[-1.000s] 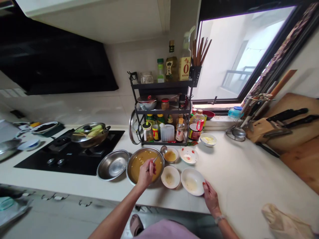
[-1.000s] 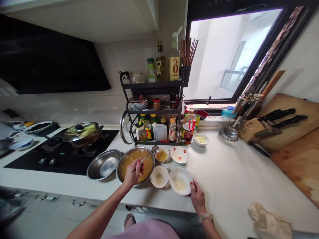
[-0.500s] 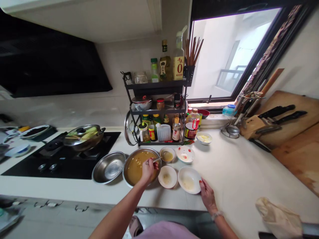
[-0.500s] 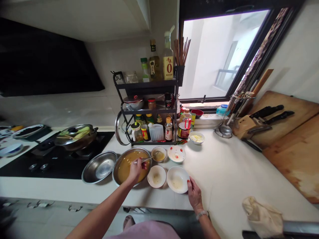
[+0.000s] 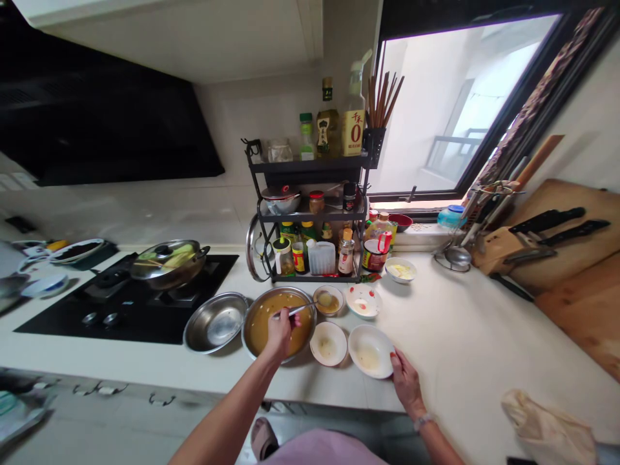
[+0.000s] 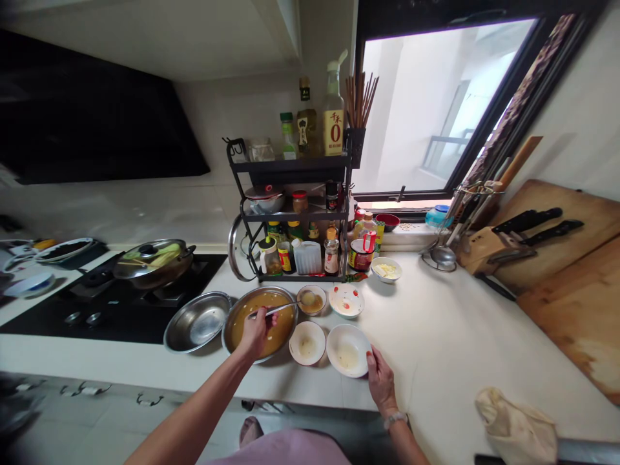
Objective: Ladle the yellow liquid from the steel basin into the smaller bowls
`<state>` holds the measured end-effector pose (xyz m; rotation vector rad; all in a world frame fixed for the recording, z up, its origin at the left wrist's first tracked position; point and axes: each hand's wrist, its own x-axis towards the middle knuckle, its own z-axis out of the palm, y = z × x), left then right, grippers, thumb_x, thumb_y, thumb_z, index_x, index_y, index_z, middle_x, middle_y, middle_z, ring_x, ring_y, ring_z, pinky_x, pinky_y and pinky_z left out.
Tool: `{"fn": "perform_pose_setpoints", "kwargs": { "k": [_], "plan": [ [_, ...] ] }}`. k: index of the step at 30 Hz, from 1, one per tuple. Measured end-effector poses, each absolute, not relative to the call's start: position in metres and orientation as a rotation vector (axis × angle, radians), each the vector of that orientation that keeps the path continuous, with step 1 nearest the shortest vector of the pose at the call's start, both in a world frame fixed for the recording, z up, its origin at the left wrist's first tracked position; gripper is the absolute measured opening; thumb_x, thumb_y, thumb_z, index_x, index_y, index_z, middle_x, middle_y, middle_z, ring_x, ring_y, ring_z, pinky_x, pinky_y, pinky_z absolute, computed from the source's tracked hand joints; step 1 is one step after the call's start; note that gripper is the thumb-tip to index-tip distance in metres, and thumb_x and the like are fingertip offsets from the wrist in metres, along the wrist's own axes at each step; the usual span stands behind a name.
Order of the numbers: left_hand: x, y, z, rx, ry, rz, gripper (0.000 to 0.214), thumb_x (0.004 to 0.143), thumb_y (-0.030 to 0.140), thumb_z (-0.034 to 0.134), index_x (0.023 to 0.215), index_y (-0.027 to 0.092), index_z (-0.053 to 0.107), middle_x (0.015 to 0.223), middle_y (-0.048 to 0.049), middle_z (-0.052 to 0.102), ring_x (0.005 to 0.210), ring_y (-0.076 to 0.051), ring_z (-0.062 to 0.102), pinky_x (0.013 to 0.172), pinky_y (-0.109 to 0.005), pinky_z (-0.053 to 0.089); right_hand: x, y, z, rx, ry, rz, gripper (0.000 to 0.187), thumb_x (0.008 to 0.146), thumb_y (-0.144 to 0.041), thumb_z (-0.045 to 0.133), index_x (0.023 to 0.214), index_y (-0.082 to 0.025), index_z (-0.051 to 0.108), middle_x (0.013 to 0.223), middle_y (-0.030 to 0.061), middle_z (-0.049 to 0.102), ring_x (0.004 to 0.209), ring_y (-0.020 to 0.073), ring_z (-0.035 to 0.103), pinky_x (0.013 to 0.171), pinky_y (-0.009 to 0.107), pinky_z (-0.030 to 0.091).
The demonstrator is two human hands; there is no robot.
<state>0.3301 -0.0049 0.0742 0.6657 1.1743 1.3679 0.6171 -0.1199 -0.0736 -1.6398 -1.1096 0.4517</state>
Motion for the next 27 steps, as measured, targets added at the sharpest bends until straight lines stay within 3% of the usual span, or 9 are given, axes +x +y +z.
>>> {"fn": "perform_pose_setpoints", "kwargs": {
  "k": [9, 14, 20, 27],
  "plan": [
    [0.293, -0.018, 0.093, 0.556, 1.172, 1.432, 0.014, 0.068, 0.022, 0.054, 0.074, 0.010, 0.059, 0.052, -0.0023, 0.059, 0.044, -0.009, 0.050, 0.045, -0.019, 0.040, 0.618, -0.120, -0.074, -1.643, -1.110, 0.427, 0.053, 0.079, -0.057, 0.042, 0.096, -0.014, 0.068, 0.099, 0.0132, 0.070, 0.094, 0.0256, 0.063, 0.084, 0.036, 0.050],
    [0.260, -0.034, 0.092, 0.685, 1.188, 1.500, 0.028, 0.068, 0.031, 0.059, 0.084, 0.009, 0.058, 0.058, -0.0016, 0.061, 0.048, -0.011, 0.053, 0.047, -0.022, 0.042, 0.620, -0.119, -0.077, -1.676, -1.079, 0.462, 0.056, 0.077, -0.059, 0.041, 0.093, -0.013, 0.068, 0.098, 0.0145, 0.070, 0.091, 0.0268, 0.064, 0.085, 0.038, 0.050],
    [0.230, -0.057, 0.079, 1.126, 1.423, 1.442, 0.039, 0.077, 0.043, 0.052, 0.097, 0.010, 0.059, 0.063, -0.0036, 0.063, 0.049, -0.016, 0.057, 0.046, -0.027, 0.045, 0.620, -0.119, -0.075, -1.673, -1.107, 0.430, 0.051, 0.076, -0.058, 0.042, 0.087, -0.015, 0.069, 0.091, 0.0126, 0.071, 0.087, 0.0259, 0.064, 0.084, 0.036, 0.050],
    [0.219, -0.073, 0.069, 1.856, 1.528, 1.336, 0.033, 0.085, 0.036, 0.043, 0.102, 0.014, 0.060, 0.067, -0.0026, 0.060, 0.047, -0.011, 0.054, 0.052, -0.026, 0.048, 0.621, -0.118, -0.077, -1.698, -1.107, 0.387, 0.051, 0.075, -0.057, 0.043, 0.086, -0.015, 0.069, 0.093, 0.0132, 0.071, 0.090, 0.0267, 0.064, 0.082, 0.035, 0.051]
  ]
}}
